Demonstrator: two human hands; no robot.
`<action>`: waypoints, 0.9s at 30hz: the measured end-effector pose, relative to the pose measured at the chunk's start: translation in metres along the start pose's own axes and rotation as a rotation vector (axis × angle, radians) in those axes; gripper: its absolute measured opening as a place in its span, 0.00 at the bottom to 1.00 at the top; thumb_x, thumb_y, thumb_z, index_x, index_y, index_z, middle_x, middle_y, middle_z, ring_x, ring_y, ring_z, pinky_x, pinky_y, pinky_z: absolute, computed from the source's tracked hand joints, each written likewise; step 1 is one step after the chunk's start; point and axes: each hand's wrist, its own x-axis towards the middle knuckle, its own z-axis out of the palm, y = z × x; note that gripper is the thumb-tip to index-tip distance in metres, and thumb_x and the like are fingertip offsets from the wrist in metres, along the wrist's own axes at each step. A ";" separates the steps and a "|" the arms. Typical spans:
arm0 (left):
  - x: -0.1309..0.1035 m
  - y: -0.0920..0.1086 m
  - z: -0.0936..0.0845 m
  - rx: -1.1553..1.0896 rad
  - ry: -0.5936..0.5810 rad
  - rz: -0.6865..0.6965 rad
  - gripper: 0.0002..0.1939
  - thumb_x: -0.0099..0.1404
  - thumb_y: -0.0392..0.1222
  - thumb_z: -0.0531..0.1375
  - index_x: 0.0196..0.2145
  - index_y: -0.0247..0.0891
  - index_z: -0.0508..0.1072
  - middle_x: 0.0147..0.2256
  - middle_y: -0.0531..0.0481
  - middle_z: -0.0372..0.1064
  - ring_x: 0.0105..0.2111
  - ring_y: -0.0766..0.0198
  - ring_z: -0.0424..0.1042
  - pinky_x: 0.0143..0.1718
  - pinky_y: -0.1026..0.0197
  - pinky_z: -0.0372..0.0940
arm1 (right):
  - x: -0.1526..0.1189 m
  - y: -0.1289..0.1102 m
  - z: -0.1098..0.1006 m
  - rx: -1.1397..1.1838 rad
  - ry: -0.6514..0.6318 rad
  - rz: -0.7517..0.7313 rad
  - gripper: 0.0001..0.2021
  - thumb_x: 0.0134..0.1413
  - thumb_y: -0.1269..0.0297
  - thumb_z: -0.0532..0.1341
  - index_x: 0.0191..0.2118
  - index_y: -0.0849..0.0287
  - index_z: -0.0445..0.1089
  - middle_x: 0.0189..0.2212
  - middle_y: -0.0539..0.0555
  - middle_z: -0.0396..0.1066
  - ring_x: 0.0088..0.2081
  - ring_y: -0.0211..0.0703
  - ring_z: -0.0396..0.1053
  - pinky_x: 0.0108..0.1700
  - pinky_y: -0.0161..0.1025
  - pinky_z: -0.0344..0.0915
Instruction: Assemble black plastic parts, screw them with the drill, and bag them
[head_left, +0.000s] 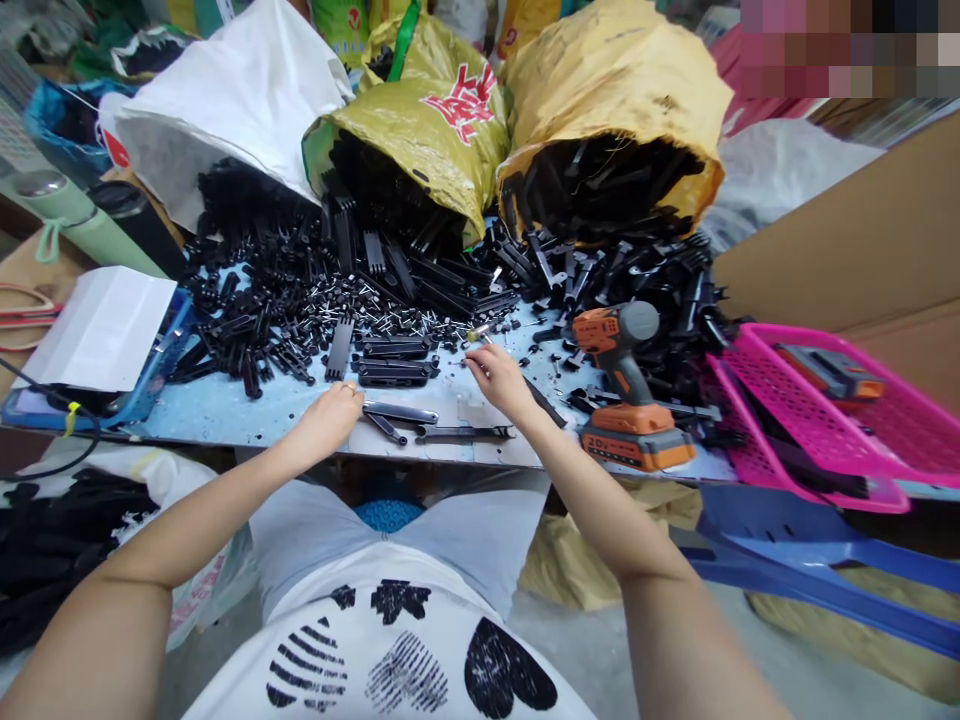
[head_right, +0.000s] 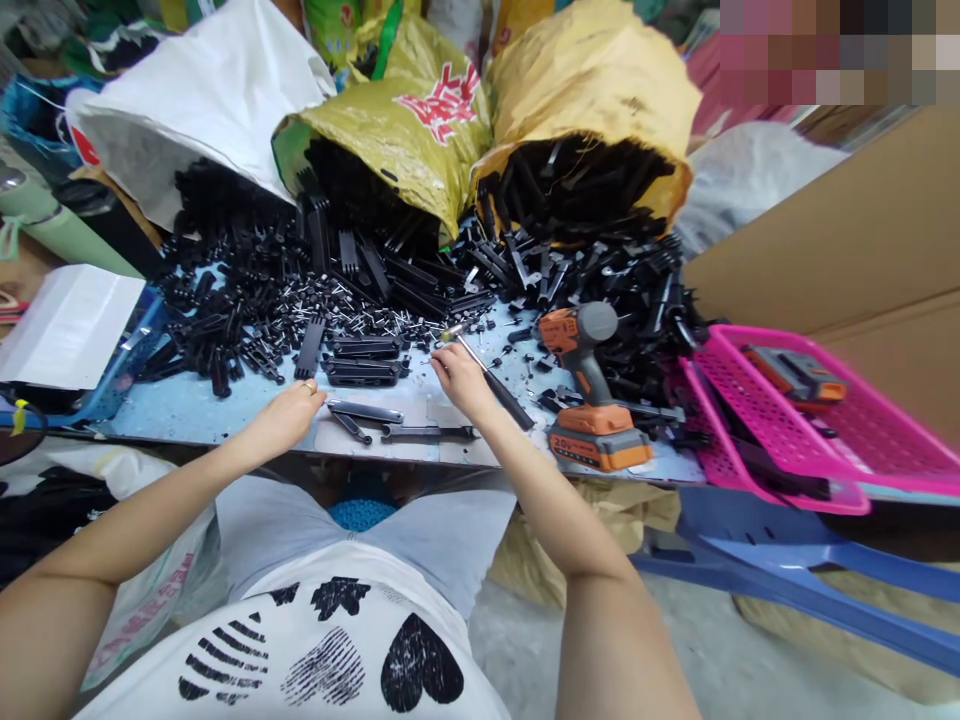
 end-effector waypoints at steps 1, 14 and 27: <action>0.003 0.003 -0.003 0.020 -0.008 0.015 0.17 0.60 0.22 0.46 0.36 0.29 0.72 0.36 0.38 0.66 0.38 0.55 0.66 0.40 0.56 0.64 | -0.003 -0.008 -0.003 0.033 0.002 0.000 0.13 0.62 0.61 0.49 0.42 0.60 0.68 0.39 0.59 0.69 0.42 0.45 0.67 0.45 0.40 0.62; 0.030 0.019 -0.009 0.058 -0.078 0.030 0.15 0.59 0.22 0.49 0.33 0.26 0.74 0.34 0.35 0.67 0.37 0.55 0.68 0.38 0.56 0.66 | -0.031 -0.053 -0.008 0.264 -0.259 -0.055 0.09 0.59 0.62 0.55 0.32 0.59 0.69 0.31 0.53 0.70 0.31 0.38 0.67 0.35 0.34 0.63; 0.011 -0.020 0.057 -0.242 0.304 0.173 0.17 0.68 0.31 0.44 0.48 0.32 0.68 0.36 0.41 0.68 0.38 0.61 0.69 0.42 0.57 0.67 | -0.027 -0.070 -0.008 0.043 -0.320 -0.188 0.09 0.61 0.68 0.53 0.34 0.61 0.69 0.33 0.56 0.70 0.33 0.40 0.68 0.37 0.34 0.62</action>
